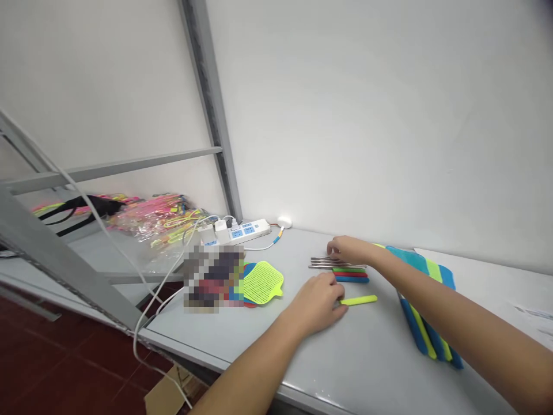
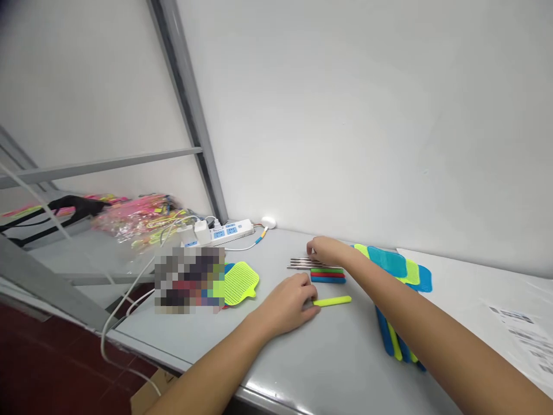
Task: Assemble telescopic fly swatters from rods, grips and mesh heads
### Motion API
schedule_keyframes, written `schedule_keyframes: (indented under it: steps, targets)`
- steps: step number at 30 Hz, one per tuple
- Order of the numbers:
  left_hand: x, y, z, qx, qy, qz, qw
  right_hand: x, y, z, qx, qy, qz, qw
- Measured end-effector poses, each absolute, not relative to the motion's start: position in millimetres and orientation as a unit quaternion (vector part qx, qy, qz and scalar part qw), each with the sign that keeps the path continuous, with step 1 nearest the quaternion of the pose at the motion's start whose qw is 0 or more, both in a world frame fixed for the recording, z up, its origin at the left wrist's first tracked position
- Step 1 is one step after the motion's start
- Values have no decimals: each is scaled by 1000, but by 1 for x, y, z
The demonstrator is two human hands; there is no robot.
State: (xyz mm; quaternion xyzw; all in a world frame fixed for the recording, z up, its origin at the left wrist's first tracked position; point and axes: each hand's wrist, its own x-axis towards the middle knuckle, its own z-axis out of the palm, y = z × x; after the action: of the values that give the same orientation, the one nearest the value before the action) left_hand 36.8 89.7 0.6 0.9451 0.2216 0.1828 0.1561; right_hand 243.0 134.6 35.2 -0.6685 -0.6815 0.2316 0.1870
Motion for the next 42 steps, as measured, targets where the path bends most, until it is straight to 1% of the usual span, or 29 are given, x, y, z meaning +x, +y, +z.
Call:
schedule_keyframes:
  steps: [3, 8, 11, 14, 15, 18, 19, 20, 21, 23, 25, 31, 35, 42]
  targets:
    - [38, 90, 3, 938, 216, 203, 181, 240, 150, 25, -660, -668, 258, 225]
    - [37, 88, 13, 879, 213, 331, 270, 244, 156, 24, -667, -628, 272, 294]
    - [38, 86, 17, 840, 212, 394, 306, 250, 152, 44, -664, -617, 266, 327]
    - [40, 85, 15, 818, 217, 413, 336, 250, 137, 78, -647, -613, 260, 372]
    - [41, 85, 14, 815, 222, 407, 347, 245, 129, 90, -637, -608, 261, 396]
    - [42, 84, 10, 815, 247, 359, 382, 222, 99, 123, -567, -560, 272, 540]
    - [42, 84, 9, 816, 257, 339, 391, 212, 88, 131, -511, -508, 321, 614]
    - [42, 84, 8, 819, 265, 320, 396, 202, 79, 136, -466, -466, 369, 656]
    - [42, 84, 7, 821, 273, 305, 397, 193, 71, 139, -439, -439, 407, 671]
    - [42, 85, 6, 825, 287, 289, 392, 180, 59, 139, -412, -405, 453, 679]
    - [42, 87, 7, 829, 295, 283, 382, 176, 55, 133, -398, -391, 473, 682]
    - [47, 90, 13, 844, 288, 267, 366, 191, 57, 113, -373, -409, 511, 658]
    - [53, 88, 16, 853, 295, 249, 352, 200, 59, 112, -356, -432, 541, 628]
    - [57, 88, 15, 860, 294, 258, 329, 209, 67, 111, -318, -448, 560, 620]
